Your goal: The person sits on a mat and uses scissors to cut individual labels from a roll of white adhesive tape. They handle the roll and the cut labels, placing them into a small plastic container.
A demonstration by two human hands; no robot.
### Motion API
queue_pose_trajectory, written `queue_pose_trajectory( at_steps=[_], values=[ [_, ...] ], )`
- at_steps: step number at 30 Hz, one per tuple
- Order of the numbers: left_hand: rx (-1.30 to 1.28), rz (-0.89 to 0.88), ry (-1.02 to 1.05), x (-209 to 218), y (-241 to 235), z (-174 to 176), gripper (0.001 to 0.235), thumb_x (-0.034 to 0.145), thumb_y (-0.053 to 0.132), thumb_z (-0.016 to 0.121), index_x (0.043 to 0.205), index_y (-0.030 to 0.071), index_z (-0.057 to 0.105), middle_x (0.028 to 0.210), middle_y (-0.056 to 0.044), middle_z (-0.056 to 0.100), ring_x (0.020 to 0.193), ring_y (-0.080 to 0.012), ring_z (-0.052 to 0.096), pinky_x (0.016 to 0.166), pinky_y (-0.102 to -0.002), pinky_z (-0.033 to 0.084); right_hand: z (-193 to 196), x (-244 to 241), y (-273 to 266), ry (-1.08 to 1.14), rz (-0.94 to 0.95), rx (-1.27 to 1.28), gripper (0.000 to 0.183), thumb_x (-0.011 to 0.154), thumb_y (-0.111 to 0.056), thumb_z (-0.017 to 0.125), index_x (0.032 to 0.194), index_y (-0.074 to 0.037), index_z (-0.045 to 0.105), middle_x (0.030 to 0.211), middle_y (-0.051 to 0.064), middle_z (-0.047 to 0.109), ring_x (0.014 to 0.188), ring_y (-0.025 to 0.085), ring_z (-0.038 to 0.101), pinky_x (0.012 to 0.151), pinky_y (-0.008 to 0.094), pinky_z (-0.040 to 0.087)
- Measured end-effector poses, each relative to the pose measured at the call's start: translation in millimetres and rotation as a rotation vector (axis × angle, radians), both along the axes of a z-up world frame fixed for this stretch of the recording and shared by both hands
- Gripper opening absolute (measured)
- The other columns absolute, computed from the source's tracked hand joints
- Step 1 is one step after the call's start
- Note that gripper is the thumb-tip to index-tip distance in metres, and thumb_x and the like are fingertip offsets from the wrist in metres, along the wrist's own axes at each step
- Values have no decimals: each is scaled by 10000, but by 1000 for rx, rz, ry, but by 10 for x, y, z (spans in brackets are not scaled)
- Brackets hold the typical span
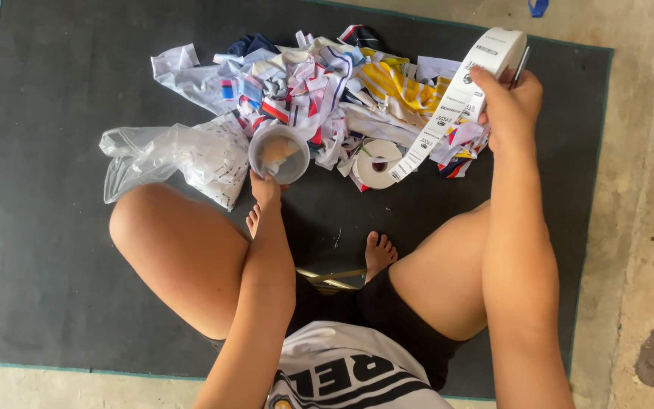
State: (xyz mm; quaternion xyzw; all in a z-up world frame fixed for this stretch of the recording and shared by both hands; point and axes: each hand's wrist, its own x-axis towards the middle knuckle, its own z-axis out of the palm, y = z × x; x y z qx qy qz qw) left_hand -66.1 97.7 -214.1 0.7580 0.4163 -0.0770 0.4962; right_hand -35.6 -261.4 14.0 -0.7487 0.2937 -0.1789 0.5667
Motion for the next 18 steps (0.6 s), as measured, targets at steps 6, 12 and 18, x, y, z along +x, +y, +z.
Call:
queue_pose_trajectory(
  at_steps=[6, 12, 18],
  values=[
    [16, 80, -33, 60, 18, -830, 551, 955, 435, 605, 1456, 226, 513, 1401, -191, 625, 1310, -408, 581, 1107, -535, 474, -828, 71, -131, 395, 137, -643, 637, 765, -522, 945, 1094, -70, 639, 1061, 193, 630, 1023, 448, 661, 854, 620, 530],
    [-49, 227, -94, 120, -4, -1293, 728, 857, 528, 754, 1447, 168, 526, 1267, -244, 676, 974, -356, 753, 725, -383, 665, -1795, -63, 629, 724, 603, -759, 669, 730, -480, 799, 1160, -2, 615, 1098, 233, 680, 1014, 484, 714, 865, 627, 562],
    [28, 346, 7, 69, -51, -1030, 907, 995, 746, 423, 1466, -25, 504, 1309, -316, 650, 1314, -461, 563, 1177, -548, 373, -1424, 158, 1276, 573, 674, -888, 739, 816, -321, 855, 1345, 8, 458, 1354, 244, 546, 960, 433, 742, 831, 565, 619]
  ],
)
